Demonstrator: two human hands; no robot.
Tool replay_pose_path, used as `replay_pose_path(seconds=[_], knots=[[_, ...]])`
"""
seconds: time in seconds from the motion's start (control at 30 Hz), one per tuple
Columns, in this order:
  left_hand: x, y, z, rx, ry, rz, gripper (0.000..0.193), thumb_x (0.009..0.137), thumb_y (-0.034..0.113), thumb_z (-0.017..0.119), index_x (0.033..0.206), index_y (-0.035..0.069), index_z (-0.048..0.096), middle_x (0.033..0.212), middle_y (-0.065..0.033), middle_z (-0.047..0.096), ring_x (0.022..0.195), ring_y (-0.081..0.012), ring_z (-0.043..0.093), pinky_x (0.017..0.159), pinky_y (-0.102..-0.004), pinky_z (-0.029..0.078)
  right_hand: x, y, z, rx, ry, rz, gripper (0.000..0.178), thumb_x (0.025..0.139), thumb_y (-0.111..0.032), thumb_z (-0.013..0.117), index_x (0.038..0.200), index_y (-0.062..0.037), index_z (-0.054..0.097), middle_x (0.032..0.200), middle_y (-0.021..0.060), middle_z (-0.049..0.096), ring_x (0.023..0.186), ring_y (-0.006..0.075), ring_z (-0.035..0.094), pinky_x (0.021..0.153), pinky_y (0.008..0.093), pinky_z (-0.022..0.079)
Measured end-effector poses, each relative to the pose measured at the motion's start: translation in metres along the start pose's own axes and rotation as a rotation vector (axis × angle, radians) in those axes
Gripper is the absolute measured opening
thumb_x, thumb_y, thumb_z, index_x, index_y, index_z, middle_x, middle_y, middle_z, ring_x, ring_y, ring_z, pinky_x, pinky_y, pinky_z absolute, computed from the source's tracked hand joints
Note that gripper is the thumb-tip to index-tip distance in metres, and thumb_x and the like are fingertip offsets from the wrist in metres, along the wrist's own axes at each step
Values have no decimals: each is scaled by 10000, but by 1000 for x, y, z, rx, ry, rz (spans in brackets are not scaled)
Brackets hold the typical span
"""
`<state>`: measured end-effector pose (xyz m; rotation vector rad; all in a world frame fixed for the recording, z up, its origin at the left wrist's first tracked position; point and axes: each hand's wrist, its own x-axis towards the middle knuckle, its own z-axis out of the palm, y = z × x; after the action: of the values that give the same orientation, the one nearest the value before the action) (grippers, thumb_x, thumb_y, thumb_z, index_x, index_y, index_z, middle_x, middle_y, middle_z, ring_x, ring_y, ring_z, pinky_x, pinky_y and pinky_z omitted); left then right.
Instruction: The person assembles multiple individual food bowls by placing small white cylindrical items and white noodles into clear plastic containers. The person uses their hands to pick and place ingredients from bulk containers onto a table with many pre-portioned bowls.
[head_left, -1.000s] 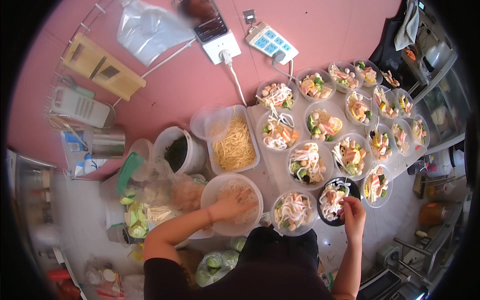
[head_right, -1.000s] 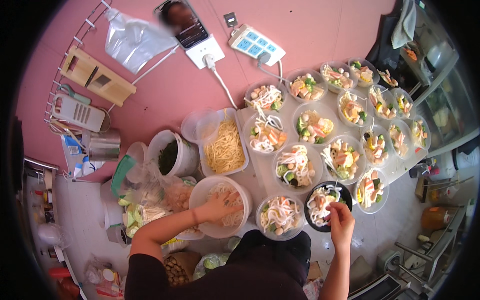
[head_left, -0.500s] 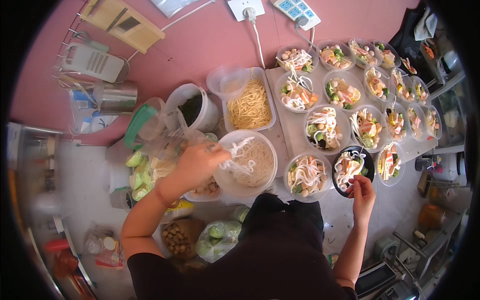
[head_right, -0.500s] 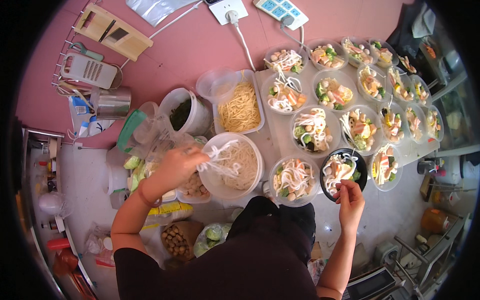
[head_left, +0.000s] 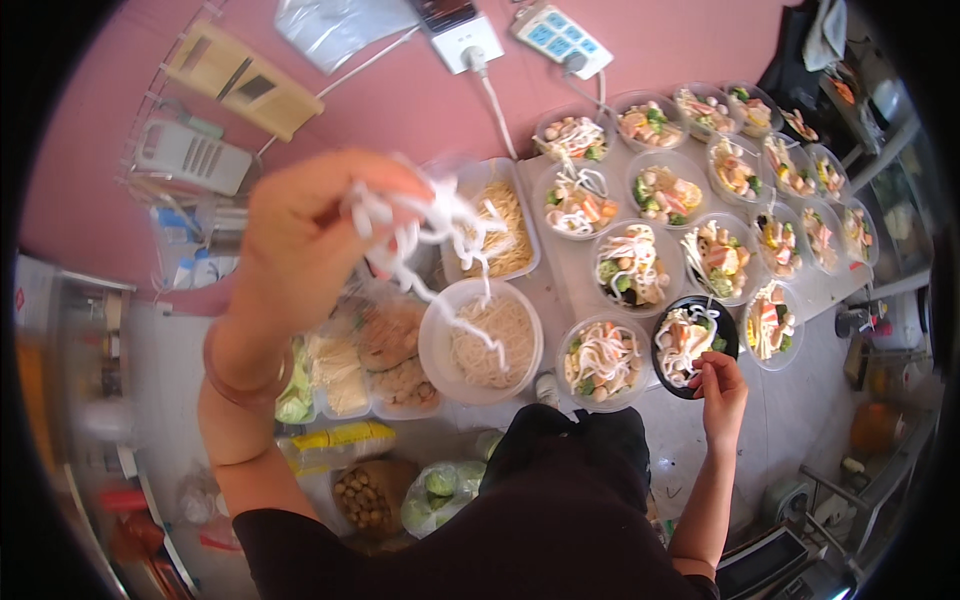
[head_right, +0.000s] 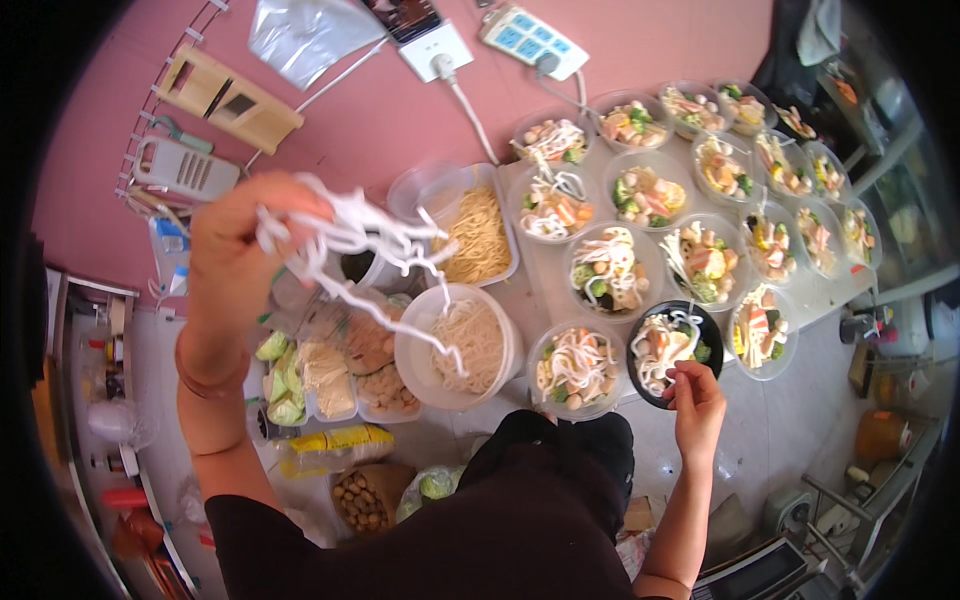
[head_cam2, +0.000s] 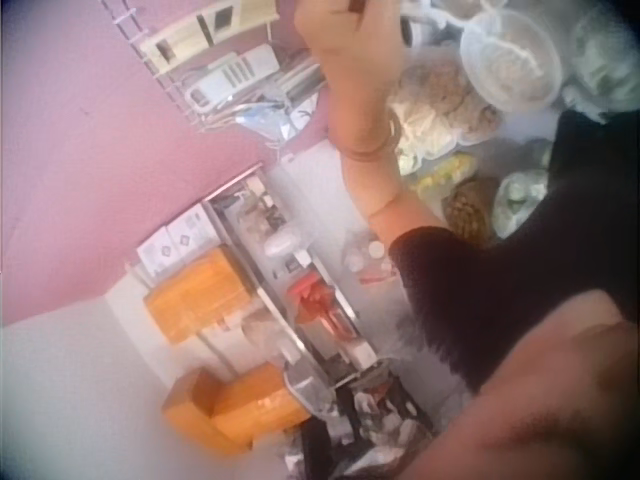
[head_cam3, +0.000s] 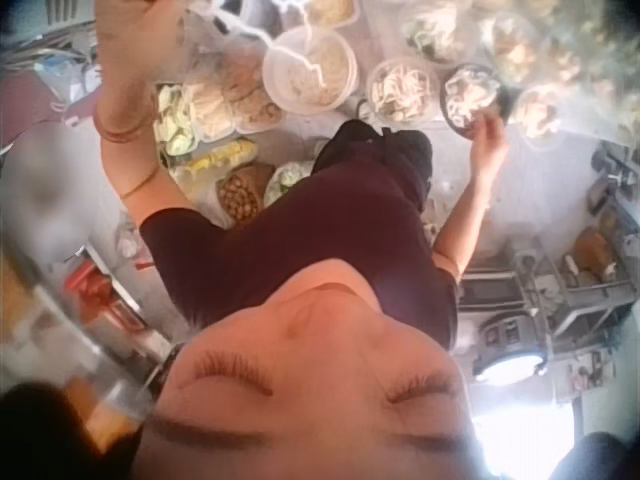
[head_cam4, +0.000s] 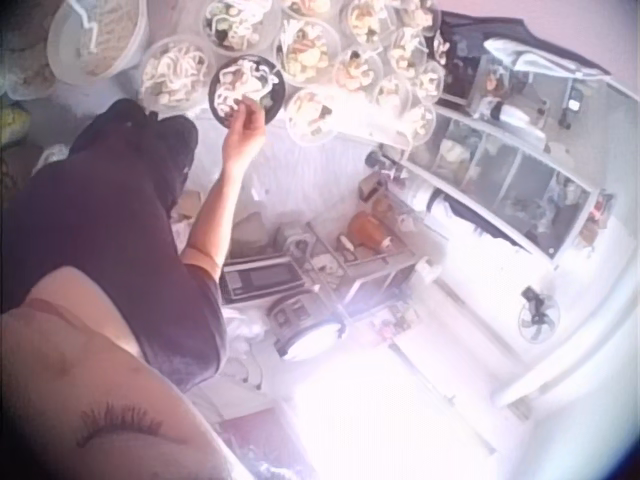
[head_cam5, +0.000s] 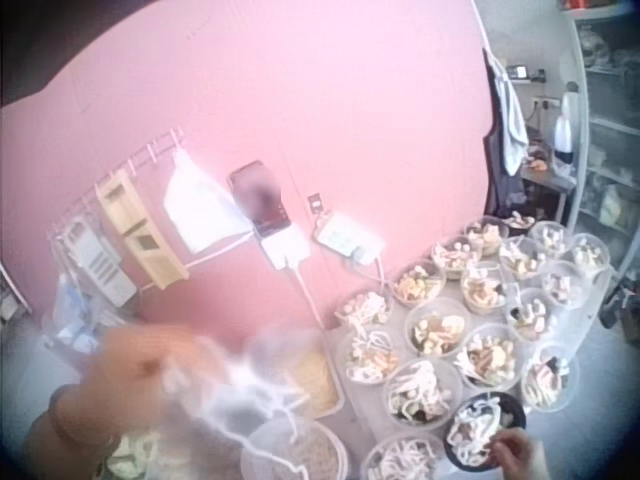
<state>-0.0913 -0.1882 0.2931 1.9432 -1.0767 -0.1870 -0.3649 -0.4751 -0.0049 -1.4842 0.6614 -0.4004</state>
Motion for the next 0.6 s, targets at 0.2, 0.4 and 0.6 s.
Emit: replay_pose_path(seconds=[0.2, 0.4, 0.6], knots=[[105, 27, 34, -47, -31, 140, 129, 928, 3, 574, 1027, -8, 655, 923, -71, 668, 695, -73, 610, 534, -194, 493, -9, -1, -29, -22, 108, 29, 155, 968, -48, 528, 1090, -1, 612, 927, 66, 684, 691, 79, 601, 561, 205, 443], [189, -30, 126, -140, -178, 138, 152, 933, 0, 575, 1063, 10, 653, 856, -44, 675, 712, -54, 611, 558, -199, 511, -27, 13, -64, -18, 266, 107, 145, 963, -45, 531, 1076, -6, 613, 928, 73, 679, 680, 90, 603, 553, 211, 448], [224, -148, 238, -155, -292, -7, 192, 962, 85, 536, 1105, 29, 650, 854, -70, 691, 700, -142, 650, 609, -276, 540, -36, 20, -89, -19, 354, 169, 142, 963, -43, 529, 1071, -5, 614, 920, 70, 676, 679, 93, 605, 550, 212, 451]])
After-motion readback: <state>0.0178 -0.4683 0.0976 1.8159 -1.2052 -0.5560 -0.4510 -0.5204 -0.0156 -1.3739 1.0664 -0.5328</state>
